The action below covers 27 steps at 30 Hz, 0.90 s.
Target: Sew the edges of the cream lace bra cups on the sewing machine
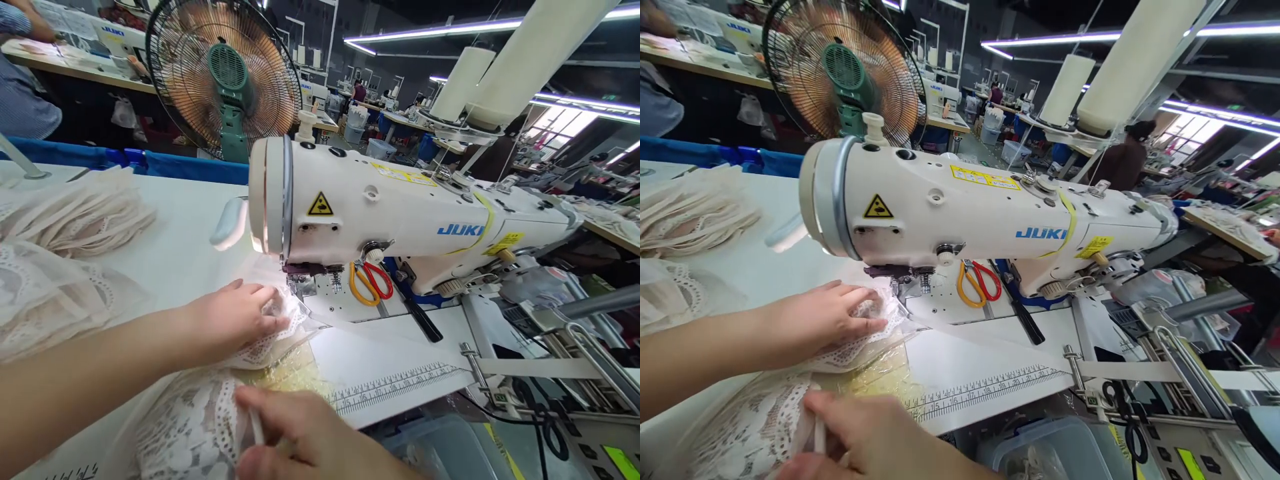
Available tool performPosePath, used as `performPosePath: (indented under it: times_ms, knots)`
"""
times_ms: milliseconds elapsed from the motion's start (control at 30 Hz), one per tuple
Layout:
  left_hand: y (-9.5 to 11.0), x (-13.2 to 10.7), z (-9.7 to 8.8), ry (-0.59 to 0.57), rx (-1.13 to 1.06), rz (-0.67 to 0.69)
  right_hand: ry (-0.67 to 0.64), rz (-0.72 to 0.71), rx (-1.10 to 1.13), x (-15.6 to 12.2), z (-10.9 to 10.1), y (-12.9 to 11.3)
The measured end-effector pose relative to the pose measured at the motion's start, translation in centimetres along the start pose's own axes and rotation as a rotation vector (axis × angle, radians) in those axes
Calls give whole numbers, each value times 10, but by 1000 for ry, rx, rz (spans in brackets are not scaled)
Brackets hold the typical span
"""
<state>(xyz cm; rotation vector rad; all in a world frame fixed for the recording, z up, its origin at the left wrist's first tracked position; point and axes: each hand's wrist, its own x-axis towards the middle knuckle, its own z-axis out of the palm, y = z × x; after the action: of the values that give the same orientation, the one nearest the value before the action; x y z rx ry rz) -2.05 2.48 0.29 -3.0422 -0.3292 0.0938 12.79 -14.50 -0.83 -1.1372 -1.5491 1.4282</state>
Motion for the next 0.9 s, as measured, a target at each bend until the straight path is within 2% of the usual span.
performPosePath:
  times_ms: [67, 133, 233, 300, 400, 500, 667, 900]
  knots:
    - [17, -1, 0, 1, -76, 63, 148, -188, -386, -8, -20, -2]
    - [36, -3, 3, 56, -210, 93, 275, -292, -758, -7, -41, 0]
    - [58, -6, 16, 232, -328, 41, 228, -238, -1116, 2, -64, 9]
    - [62, -9, 28, 337, -321, 29, 155, -184, -1242, 6, -72, 16]
    - [55, -13, 43, 447, -303, 94, 99, -210, -1295, 4, -75, 25]
    - [46, -16, 47, 477, -275, 125, 131, -333, -1293, -4, -72, 33]
    - [43, -18, 32, 403, -289, 108, 148, -521, -1307, -4, -67, 34]
    - [31, -14, 26, 379, -357, 154, 162, -487, -1354, 6, -64, 29]
